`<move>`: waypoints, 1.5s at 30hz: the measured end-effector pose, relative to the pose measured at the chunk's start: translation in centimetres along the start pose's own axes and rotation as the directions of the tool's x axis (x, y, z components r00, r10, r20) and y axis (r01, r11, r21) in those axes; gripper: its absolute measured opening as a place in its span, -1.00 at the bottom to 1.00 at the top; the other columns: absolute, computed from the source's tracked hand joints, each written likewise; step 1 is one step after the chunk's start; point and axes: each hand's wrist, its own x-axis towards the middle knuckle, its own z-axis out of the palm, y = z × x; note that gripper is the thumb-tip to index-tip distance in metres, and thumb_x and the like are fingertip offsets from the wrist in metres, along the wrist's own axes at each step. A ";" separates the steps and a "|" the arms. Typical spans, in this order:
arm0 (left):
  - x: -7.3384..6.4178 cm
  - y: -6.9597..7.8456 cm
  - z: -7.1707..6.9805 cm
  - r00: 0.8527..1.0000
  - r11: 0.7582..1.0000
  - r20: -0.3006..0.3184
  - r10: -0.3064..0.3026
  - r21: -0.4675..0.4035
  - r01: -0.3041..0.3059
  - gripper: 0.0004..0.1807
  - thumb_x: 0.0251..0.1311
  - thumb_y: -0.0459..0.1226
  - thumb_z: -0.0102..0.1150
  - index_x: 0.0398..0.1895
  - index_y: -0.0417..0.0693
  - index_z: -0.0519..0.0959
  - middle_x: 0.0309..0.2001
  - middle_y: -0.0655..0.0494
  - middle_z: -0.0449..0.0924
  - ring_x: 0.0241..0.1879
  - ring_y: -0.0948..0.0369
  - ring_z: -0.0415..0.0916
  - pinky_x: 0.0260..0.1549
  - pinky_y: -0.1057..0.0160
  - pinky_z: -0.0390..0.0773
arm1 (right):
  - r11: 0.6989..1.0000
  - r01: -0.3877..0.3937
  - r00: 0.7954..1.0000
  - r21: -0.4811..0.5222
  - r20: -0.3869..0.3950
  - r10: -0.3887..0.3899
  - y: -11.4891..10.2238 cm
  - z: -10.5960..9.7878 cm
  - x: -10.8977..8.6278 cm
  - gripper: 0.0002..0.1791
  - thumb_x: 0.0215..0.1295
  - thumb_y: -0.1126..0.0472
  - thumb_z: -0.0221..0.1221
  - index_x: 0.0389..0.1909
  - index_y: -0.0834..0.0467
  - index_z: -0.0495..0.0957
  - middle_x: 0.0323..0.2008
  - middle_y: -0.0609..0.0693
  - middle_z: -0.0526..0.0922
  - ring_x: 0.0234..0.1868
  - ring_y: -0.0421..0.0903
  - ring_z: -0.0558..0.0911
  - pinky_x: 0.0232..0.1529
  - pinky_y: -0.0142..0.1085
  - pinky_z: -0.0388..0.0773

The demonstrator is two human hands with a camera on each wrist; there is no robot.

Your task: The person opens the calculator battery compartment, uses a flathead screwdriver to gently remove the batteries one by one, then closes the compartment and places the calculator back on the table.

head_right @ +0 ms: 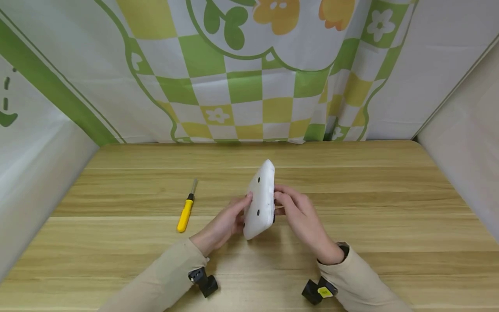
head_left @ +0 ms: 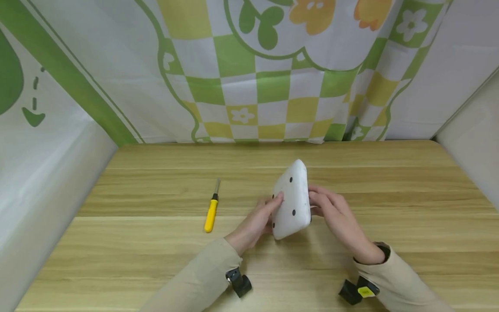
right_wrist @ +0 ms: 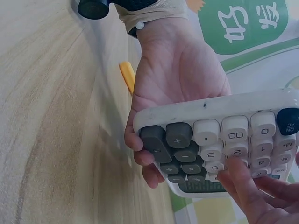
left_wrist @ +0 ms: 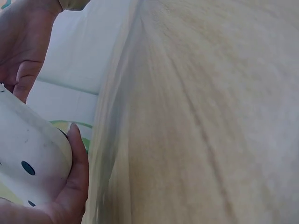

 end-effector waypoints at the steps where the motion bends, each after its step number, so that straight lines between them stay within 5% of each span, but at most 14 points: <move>1: 0.0 0.0 0.0 1.000 1.000 -0.008 -0.002 0.005 0.002 -0.24 0.37 0.15 -0.16 0.32 -0.30 0.07 0.22 -0.27 0.24 0.19 -0.10 0.33 0.09 -0.02 0.46 | 1.000 -0.009 1.000 0.012 -0.001 0.009 0.0 0.0 0.0 -0.55 0.53 0.19 -0.21 0.16 0.42 0.42 0.06 0.32 0.55 -0.06 -0.26 0.62 -0.08 -0.35 0.59; 9: 0.0 0.1 -0.1 0.997 0.999 -0.076 0.009 0.031 -0.007 -0.27 0.32 0.09 -0.01 0.28 -0.31 0.16 0.21 -0.25 0.29 0.15 -0.04 0.38 0.04 0.03 0.50 | 0.999 -0.029 1.000 -0.025 -0.008 0.029 0.1 -0.1 0.0 -0.53 0.52 0.10 -0.15 0.14 0.39 0.44 0.02 0.30 0.59 -0.07 -0.25 0.64 -0.05 -0.25 0.61; 18: -0.2 0.3 -0.3 0.988 0.997 -0.156 0.011 0.082 0.001 -0.36 0.25 0.06 0.09 0.17 -0.23 0.26 0.09 -0.16 0.38 0.04 0.04 0.39 0.06 0.06 0.35 | 0.996 -0.065 0.998 -0.064 -0.024 0.064 0.2 -0.6 0.0 -0.54 0.50 0.09 -0.10 0.17 0.36 0.44 0.01 0.28 0.61 -0.09 -0.23 0.64 -0.10 -0.35 0.60; 36: -0.6 0.6 -1.1 0.981 0.992 -0.192 0.027 0.128 -0.002 -0.37 0.25 -0.03 0.13 0.22 -0.18 0.18 -0.02 -0.13 0.53 -0.03 0.08 0.44 -0.04 0.16 0.38 | 0.986 -0.164 0.986 -0.018 -0.028 0.164 0.3 -1.0 -0.1 -0.52 0.50 0.07 -0.10 0.21 0.35 0.40 0.06 0.28 0.56 -0.10 -0.30 0.61 -0.08 -0.36 0.58; 45: -0.8 0.7 -1.4 0.973 0.983 -0.224 0.054 0.182 -0.013 -0.38 0.24 -0.07 0.16 0.21 -0.18 0.19 0.00 -0.14 0.54 -0.07 0.07 0.46 -0.16 0.23 0.40 | 0.976 -0.211 0.977 -0.042 -0.028 0.210 0.6 -1.4 0.0 -0.49 0.51 0.04 -0.12 0.25 0.33 0.37 0.10 0.25 0.53 -0.02 -0.13 0.58 -0.08 -0.31 0.60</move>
